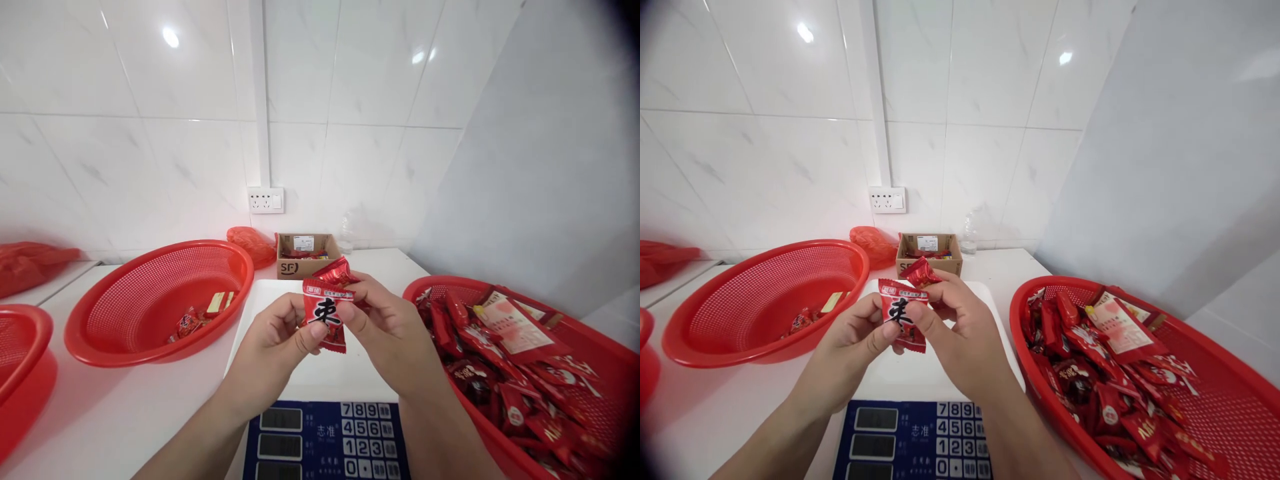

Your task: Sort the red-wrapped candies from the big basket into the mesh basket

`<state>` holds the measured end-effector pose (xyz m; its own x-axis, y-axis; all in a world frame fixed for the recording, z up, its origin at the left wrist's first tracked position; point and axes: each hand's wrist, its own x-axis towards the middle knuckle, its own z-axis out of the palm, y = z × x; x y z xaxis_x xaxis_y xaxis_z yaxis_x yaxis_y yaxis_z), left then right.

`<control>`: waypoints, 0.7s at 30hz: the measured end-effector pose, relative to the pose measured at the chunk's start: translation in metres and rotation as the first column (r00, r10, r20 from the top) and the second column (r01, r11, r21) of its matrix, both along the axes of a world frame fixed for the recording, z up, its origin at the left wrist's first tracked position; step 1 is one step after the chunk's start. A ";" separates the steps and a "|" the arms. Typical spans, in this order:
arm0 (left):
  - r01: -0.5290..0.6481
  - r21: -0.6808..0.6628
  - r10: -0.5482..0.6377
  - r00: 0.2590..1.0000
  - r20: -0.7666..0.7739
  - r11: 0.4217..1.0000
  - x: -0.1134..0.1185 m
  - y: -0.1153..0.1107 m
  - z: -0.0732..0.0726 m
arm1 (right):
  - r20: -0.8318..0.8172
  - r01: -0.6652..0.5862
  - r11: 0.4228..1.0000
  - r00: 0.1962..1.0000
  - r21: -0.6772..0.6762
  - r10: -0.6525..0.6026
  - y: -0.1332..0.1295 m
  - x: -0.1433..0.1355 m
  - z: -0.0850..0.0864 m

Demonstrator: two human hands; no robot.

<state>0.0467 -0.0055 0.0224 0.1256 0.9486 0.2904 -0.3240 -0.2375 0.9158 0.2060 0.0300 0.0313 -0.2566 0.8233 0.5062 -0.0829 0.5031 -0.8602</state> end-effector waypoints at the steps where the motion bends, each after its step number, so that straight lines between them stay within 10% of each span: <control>1: 0.010 -0.008 -0.010 1.000 0.005 1.000 0.000 0.001 0.000 | 0.010 0.023 1.000 1.000 0.007 -0.023 0.001 0.000 0.000; 8: 0.015 -0.013 -0.015 1.000 0.005 1.000 -0.004 0.003 0.001 | 0.030 0.076 0.995 0.997 0.061 -0.078 0.003 0.000 -0.001; 16: -0.184 0.086 0.203 0.897 -0.392 0.979 -0.005 -0.003 0.004 | 0.116 0.024 0.996 0.993 0.084 -0.033 0.004 -0.002 0.003; 21: -0.247 0.134 0.278 0.906 -0.318 0.960 -0.002 -0.003 0.006 | 0.023 0.033 0.997 0.999 0.076 -0.035 0.004 -0.003 0.002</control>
<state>0.0451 -0.0089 0.0284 -0.0213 0.9327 0.3600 0.0788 -0.3574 0.9306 0.2029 0.0337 0.0332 -0.2426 0.7915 0.5610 -0.0439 0.5687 -0.8214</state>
